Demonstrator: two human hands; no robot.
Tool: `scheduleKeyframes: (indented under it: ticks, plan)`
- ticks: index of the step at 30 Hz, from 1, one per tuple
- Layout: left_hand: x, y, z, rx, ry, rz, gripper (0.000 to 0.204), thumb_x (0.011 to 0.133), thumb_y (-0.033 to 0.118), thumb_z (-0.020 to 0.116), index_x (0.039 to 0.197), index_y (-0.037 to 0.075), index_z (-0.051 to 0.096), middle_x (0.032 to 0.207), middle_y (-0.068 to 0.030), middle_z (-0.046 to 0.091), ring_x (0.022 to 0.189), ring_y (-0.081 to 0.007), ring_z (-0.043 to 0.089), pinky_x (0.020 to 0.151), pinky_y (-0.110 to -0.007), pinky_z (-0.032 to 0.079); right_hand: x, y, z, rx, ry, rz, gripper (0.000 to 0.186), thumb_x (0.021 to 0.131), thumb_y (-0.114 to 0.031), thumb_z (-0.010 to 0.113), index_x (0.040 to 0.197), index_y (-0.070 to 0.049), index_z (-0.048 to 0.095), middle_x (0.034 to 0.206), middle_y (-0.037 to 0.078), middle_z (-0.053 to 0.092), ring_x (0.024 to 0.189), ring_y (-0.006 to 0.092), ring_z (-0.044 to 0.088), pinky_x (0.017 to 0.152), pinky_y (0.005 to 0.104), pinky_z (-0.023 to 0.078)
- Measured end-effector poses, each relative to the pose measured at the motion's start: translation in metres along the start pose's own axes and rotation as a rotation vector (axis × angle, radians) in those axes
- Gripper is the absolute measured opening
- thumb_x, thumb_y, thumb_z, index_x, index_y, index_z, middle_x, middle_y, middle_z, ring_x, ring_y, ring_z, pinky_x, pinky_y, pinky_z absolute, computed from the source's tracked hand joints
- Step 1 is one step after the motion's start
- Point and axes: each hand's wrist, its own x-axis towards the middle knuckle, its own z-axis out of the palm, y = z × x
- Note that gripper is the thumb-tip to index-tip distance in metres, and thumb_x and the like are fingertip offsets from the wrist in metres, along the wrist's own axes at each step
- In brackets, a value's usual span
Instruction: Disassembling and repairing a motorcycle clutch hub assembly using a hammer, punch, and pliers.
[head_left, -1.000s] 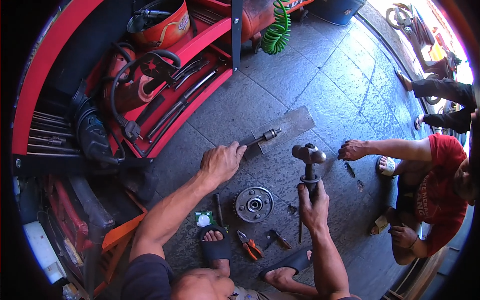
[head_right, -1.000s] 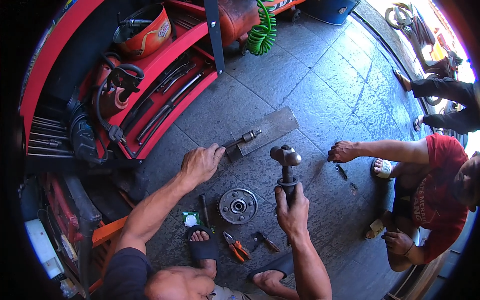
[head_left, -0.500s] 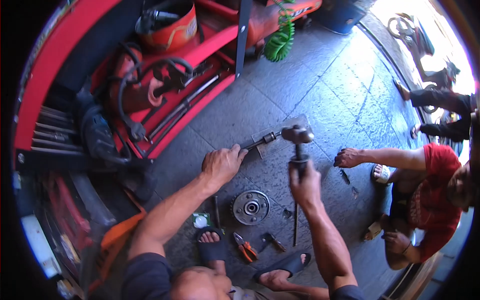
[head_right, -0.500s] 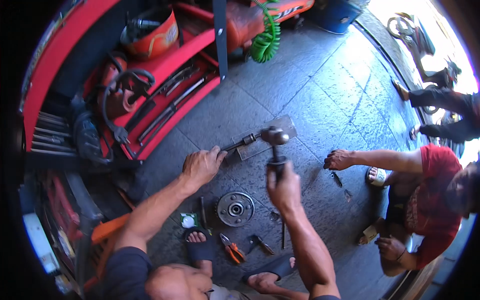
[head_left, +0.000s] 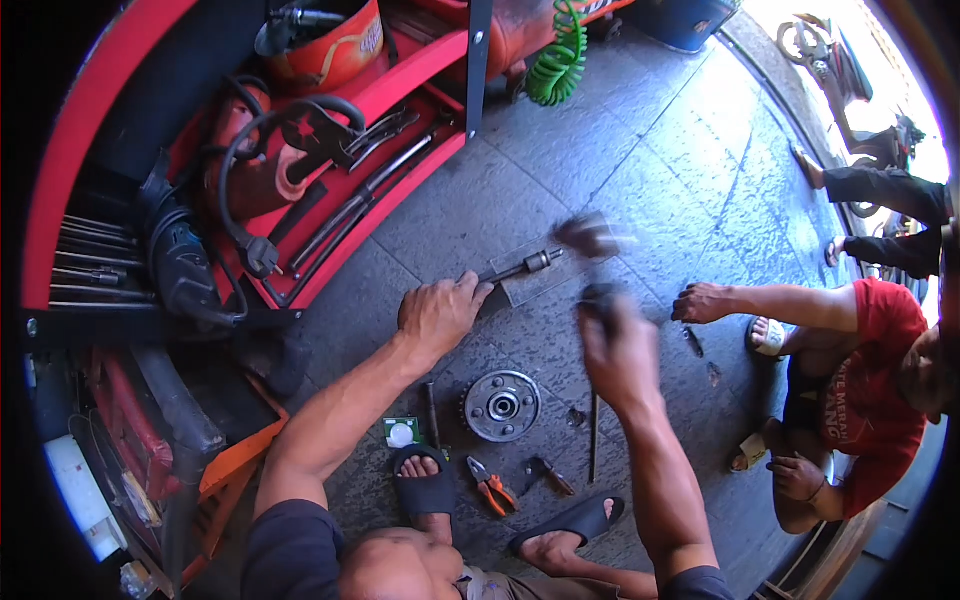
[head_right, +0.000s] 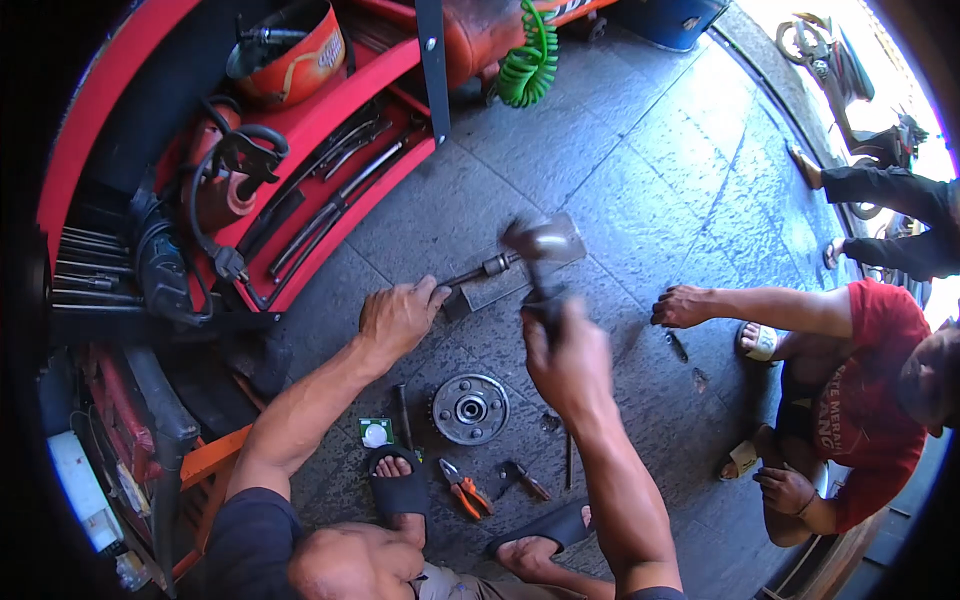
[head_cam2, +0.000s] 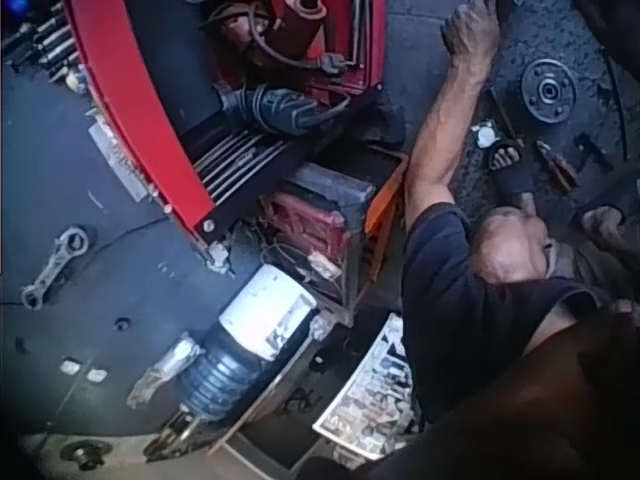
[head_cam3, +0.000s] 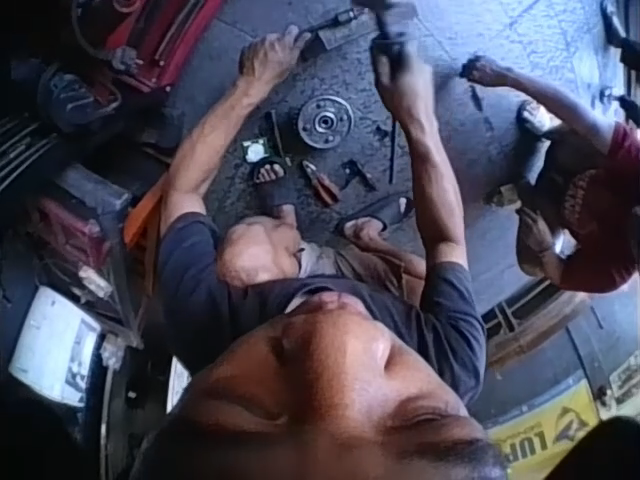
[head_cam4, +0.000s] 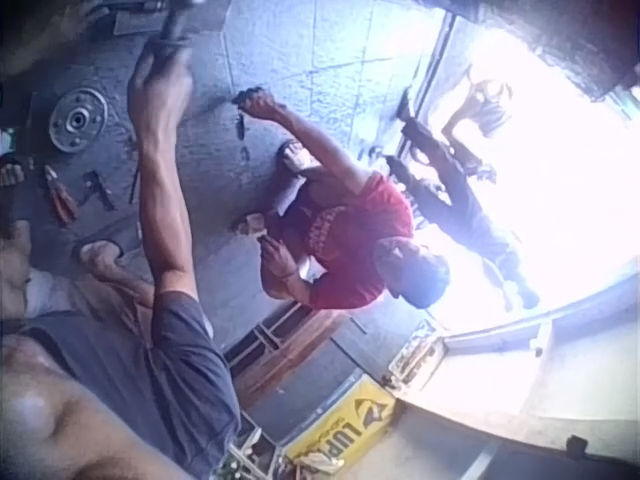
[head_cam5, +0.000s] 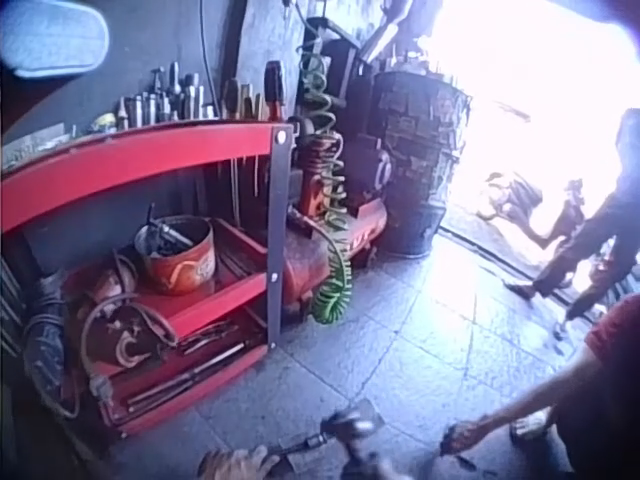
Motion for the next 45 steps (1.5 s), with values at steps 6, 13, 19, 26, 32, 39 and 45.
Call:
scheduleKeyframes:
  ticks: [6,13,19,26,32,39,45]
  plan:
    - [0.013,-0.012,-0.001,0.05,0.052,0.024,0.032,0.1,0.037,0.059,0.092,0.007,0.063,0.069,-0.0208,0.067,0.062,-0.0436,0.066,0.051,-0.054,0.052,0.014,-0.01,-0.026,-0.091,0.089,0.018,0.03,0.095,-0.024,0.069,0.098,0.002,0.055,0.074,0.027,0.067,0.066,0.0444,0.067,0.06,0.0474,0.05]
    - [-0.005,-0.006,0.008,-0.059,-0.034,-0.027,0.034,0.102,0.039,0.057,0.09,0.007,0.062,0.071,-0.021,0.068,0.067,-0.0443,0.068,0.057,-0.056,0.052,-0.003,-0.09,-0.061,0.497,0.172,-0.177,0.02,0.097,-0.006,0.065,0.112,0.006,0.059,0.08,0.004,0.066,0.071,0.0061,0.059,0.063,0.0218,0.047]
    - [-0.004,0.005,0.005,-0.194,-0.137,-0.141,0.038,0.101,0.042,0.057,0.088,0.007,0.063,0.072,-0.0239,0.067,0.073,-0.0478,0.067,0.063,-0.058,0.053,-0.006,-0.056,-0.035,0.481,0.101,-0.122,0.022,0.097,-0.007,0.066,0.114,0.004,0.059,0.082,0.004,0.066,0.072,0.008,0.059,0.064,0.0249,0.049]
    - [0.001,0.008,0.004,-0.295,-0.166,-0.236,0.033,0.099,0.037,0.063,0.091,0.005,0.068,0.075,-0.0234,0.067,0.078,-0.0471,0.066,0.067,-0.055,0.051,0.004,-0.01,-0.013,0.25,-0.004,0.003,0.024,0.095,-0.014,0.069,0.111,0.002,0.062,0.082,0.011,0.07,0.068,0.0147,0.063,0.063,0.0325,0.051]
    - [-0.007,0.019,0.0,-0.31,-0.136,-0.216,0.032,0.099,0.035,0.063,0.092,0.005,0.067,0.076,-0.0247,0.066,0.079,-0.0489,0.065,0.066,-0.054,0.051,-0.008,0.005,0.0,-0.004,0.045,-0.173,0.023,0.098,-0.02,0.063,0.106,0.001,0.063,0.073,0.01,0.063,0.063,0.0152,0.057,0.059,0.0332,0.048]
    - [-0.017,0.002,0.014,-0.333,-0.09,-0.241,0.039,0.101,0.042,0.058,0.088,0.005,0.062,0.077,-0.028,0.066,0.08,-0.0524,0.064,0.068,-0.061,0.049,-0.039,0.08,-0.01,0.041,0.082,0.273,0.027,0.095,-0.023,0.069,0.103,0.001,0.059,0.082,0.027,0.069,0.078,0.0415,0.071,0.069,0.0477,0.052]
    - [-0.002,0.007,-0.001,-0.287,-0.16,-0.257,0.04,0.101,0.041,0.056,0.088,0.004,0.062,0.08,-0.0289,0.066,0.082,-0.0522,0.064,0.071,-0.06,0.049,-0.138,0.195,-0.022,-0.477,-0.072,0.513,0.031,0.092,-0.026,0.069,0.107,-0.003,0.053,0.092,0.026,0.068,0.088,0.0496,0.065,0.076,0.0568,0.049]
